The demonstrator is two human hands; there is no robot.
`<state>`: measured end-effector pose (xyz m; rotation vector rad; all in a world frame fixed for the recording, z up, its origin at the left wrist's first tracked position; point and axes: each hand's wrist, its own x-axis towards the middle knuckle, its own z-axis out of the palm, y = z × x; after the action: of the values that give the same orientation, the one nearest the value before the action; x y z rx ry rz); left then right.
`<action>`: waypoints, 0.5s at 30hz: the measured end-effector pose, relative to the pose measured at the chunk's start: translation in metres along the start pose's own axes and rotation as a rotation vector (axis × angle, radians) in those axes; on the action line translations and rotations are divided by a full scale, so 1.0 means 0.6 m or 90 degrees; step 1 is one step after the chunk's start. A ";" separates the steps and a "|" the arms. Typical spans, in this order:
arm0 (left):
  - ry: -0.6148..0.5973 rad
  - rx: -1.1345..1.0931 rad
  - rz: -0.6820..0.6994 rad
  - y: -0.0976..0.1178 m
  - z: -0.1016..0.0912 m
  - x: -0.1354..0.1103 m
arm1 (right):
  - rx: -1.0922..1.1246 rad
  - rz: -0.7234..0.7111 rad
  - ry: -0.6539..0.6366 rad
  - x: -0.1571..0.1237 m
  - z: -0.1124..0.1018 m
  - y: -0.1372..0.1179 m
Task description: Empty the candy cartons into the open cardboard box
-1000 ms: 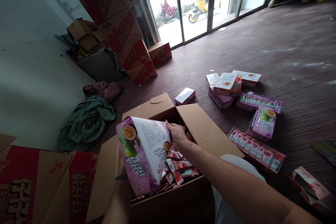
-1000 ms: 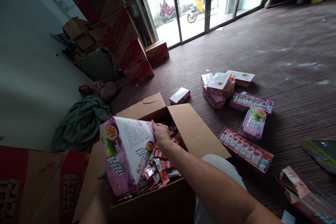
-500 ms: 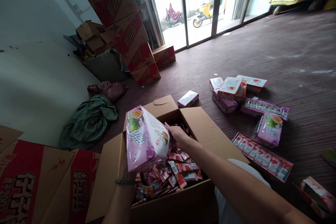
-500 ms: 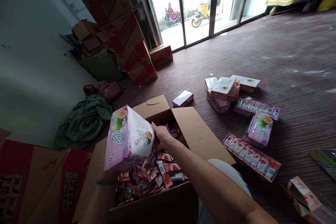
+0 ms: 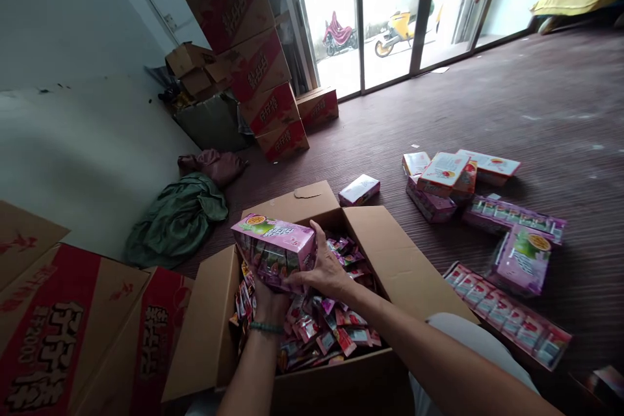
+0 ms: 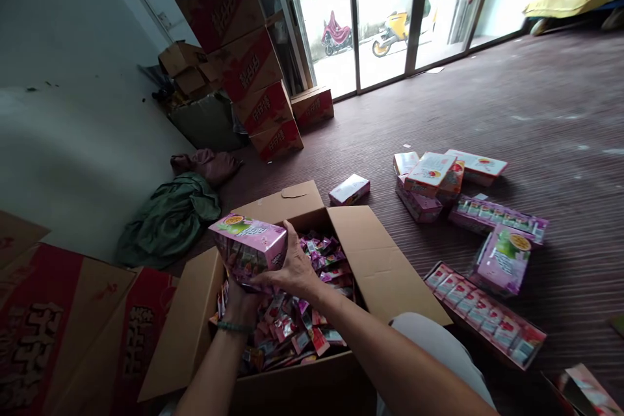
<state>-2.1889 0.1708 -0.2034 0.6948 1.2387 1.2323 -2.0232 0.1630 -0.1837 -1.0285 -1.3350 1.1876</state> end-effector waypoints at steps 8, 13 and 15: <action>0.106 -0.172 -0.017 0.095 -0.077 -0.011 | 0.197 0.003 -0.084 0.020 -0.066 -0.024; 0.000 -0.158 -0.004 0.128 -0.066 -0.022 | 0.260 0.046 -0.051 0.031 -0.062 -0.025; 0.001 -0.155 0.063 0.128 -0.062 -0.029 | 0.218 0.030 -0.056 0.032 -0.059 -0.028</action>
<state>-2.2455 0.1667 -0.1373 0.5808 1.0432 1.4380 -1.9894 0.1830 -0.1650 -0.7715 -1.1270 1.4530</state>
